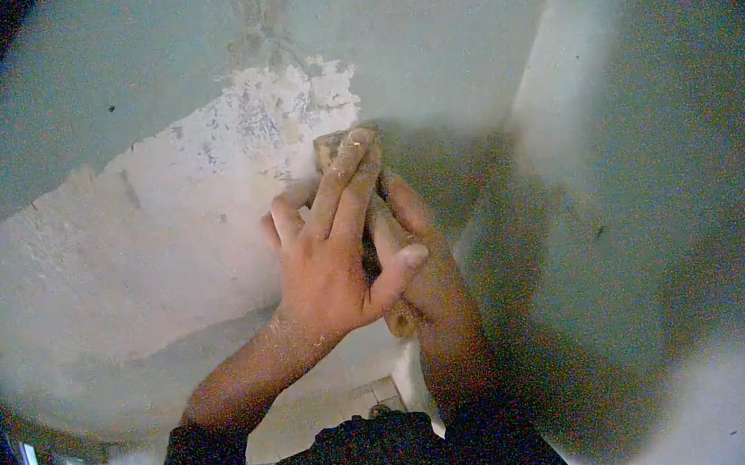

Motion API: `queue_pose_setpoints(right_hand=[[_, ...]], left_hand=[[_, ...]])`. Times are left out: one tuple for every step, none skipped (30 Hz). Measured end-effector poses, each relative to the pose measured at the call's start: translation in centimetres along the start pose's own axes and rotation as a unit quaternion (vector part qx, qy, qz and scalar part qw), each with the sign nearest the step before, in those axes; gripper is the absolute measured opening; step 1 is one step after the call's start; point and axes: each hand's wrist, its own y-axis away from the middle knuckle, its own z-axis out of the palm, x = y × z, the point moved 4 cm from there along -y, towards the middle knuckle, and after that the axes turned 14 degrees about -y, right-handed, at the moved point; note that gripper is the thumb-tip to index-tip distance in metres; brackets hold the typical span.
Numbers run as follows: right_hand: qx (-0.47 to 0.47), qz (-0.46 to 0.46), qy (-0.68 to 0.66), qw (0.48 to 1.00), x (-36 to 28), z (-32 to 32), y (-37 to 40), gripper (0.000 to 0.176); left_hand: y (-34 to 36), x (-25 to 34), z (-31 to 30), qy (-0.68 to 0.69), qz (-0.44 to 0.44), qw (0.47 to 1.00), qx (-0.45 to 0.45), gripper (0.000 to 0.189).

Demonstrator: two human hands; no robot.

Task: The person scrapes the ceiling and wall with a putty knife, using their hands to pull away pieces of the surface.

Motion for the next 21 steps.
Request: queue_pose_setpoints(right_hand=[[0.003, -0.002, 0.000, 1.000, 0.2, 0.2, 0.4, 0.042], [0.003, -0.008, -0.002, 1.000, 0.5, 0.4, 1.0, 0.042], [0.000, -0.016, -0.004, 1.000, 0.5, -0.1, 2.1, 0.042], [-0.004, -0.022, -0.004, 1.000, 0.2, -0.4, 3.1, 0.042], [-0.004, -0.022, -0.004, 1.000, -0.8, 0.8, 0.4, 0.042], [0.000, -0.019, -0.004, 1.000, -2.1, 1.3, -1.8, 0.042], [0.005, -0.014, -0.003, 1.000, -2.9, 1.1, -2.6, 0.042], [0.008, -0.007, -0.001, 1.000, -3.3, 0.7, -2.1, 0.042], [0.007, -0.006, -0.002, 1.000, -2.6, 0.9, -0.9, 0.042], [0.004, -0.010, -0.004, 1.000, -1.9, 1.2, 0.3, 0.042], [-0.001, -0.018, -0.005, 1.000, -2.1, 1.5, 0.7, 0.042], [-0.004, -0.020, -0.006, 1.000, -3.4, 1.3, 0.2, 0.042], [-0.003, -0.022, -0.009, 1.000, -4.9, 0.9, -1.0, 0.042], [0.002, -0.021, -0.012, 1.000, -6.0, 0.3, -1.8, 0.042], [0.011, -0.020, -0.014, 1.000, -5.6, 0.5, -1.3, 0.042], [0.015, -0.021, -0.015, 1.000, -5.7, 0.2, -1.5, 0.042], [0.019, -0.023, -0.015, 0.999, -5.3, 0.3, -0.7, 0.042], [0.017, -0.030, -0.018, 0.999, -4.3, 0.3, 0.8, 0.042], [0.012, -0.037, -0.019, 0.999, -4.1, 0.8, 1.4, 0.042], [0.009, -0.039, -0.019, 0.999, -4.3, 1.4, 1.4, 0.042], [0.010, -0.039, -0.020, 0.999, -4.5, 1.7, 1.2, 0.042]], left_hand=[[0.1, -0.1, 0.3, -0.007, 0.003, 1.000, 0.001, 0.079], [-0.1, -0.3, 0.5, -0.017, 0.009, 1.000, 0.006, 0.078], [-0.6, -0.5, 0.5, -0.019, 0.014, 1.000, 0.013, 0.078], [-0.8, -0.5, 0.2, -0.034, 0.014, 0.999, 0.019, 0.079], [-1.0, -0.1, -0.1, -0.047, 0.010, 0.999, 0.020, 0.079], [-1.3, 0.3, -0.3, -0.044, 0.008, 0.999, 0.017, 0.079], [-1.9, 1.0, -0.5, -0.048, 0.010, 0.999, 0.021, 0.080], [-2.1, 1.3, -0.8, -0.052, 0.009, 0.998, 0.026, 0.081], [-1.6, 1.0, -0.6, -0.063, 0.007, 0.998, 0.024, 0.083], [-1.2, 0.5, -0.2, -0.066, 0.010, 0.997, 0.030, 0.083], [-0.8, 0.9, -0.4, -0.055, 0.013, 0.997, 0.046, 0.083], [-0.6, 1.4, -0.6, -0.043, 0.015, 0.997, 0.058, 0.083], [-1.2, 1.4, -1.1, -0.029, 0.023, 0.996, 0.076, 0.083], [-1.8, 1.8, -1.2, -0.028, 0.025, 0.997, 0.073, 0.083], [-1.4, 1.9, -1.8, -0.046, 0.026, 0.996, 0.070, 0.082], [-1.7, 2.3, -1.6, -0.065, 0.028, 0.995, 0.073, 0.082], [-1.5, 2.4, -1.5, -0.062, 0.030, 0.995, 0.073, 0.082], [-0.7, 2.4, -0.9, -0.057, 0.028, 0.996, 0.057, 0.082], [-0.5, 2.2, -0.8, -0.053, 0.024, 0.997, 0.044, 0.082], [-0.6, 2.1, -1.2, -0.055, 0.024, 0.997, 0.049, 0.082], [-0.6, 2.0, -1.3, -0.048, 0.021, 0.997, 0.053, 0.082]])
